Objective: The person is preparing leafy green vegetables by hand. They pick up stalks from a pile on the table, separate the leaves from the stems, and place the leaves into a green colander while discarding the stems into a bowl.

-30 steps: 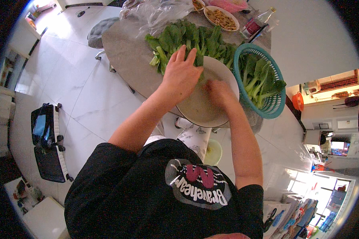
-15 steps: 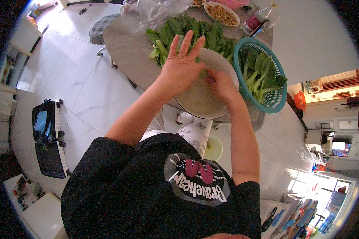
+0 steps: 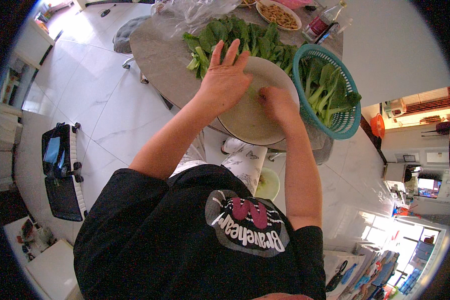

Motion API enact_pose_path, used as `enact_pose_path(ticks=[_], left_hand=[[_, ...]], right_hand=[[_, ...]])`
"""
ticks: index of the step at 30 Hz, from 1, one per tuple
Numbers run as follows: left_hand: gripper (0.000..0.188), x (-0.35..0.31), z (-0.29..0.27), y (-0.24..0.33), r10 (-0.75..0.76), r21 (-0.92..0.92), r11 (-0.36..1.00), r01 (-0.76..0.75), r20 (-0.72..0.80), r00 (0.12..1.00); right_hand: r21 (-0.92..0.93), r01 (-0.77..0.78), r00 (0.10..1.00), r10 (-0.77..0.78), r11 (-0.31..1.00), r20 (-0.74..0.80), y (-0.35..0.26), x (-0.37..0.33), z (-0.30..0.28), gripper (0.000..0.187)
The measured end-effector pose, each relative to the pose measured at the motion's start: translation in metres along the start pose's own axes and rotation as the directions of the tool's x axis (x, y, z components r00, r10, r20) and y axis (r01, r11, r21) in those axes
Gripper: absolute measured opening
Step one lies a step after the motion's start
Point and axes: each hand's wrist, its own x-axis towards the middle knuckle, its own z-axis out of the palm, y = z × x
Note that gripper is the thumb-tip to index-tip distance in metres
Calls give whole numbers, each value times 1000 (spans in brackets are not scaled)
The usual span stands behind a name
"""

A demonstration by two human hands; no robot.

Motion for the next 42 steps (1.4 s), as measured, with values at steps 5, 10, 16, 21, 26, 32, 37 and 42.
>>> enact_pose_path(ticks=[5,10,16,21,26,32,37,42], left_hand=[[22,-1,6,-1,-28,31,999,30,-56,998],[23,-1,5,0,-59,9,998,61,-147,987],[25,-3,-3,-1,-95,-254,967,19,-291,952],[28,1,5,-4,-22,-430,888,-163,-394,919],[29,8,0,-4,-8,-738,652,-175,-237,971],[31,27,-6,-7,216,-722,689,-62,123,969],[23,34,1,1,185,-374,926,-49,339,922],[17,39,8,3,184,-187,975,-117,392,901]], right_hand=[[-178,-40,983,71,983,171,-16,-1,-12,21],[-58,-132,985,124,990,-118,-11,2,-9,19],[477,11,810,272,879,-520,-8,-14,-26,12],[797,140,746,466,588,-475,-15,-26,-52,6],[793,221,706,468,568,-532,-20,-31,-69,10],[557,-68,707,433,828,-558,-2,-20,-45,16],[199,-170,831,249,965,-498,-7,-11,-28,20],[-71,-165,945,137,984,-297,-15,-1,-21,18]])
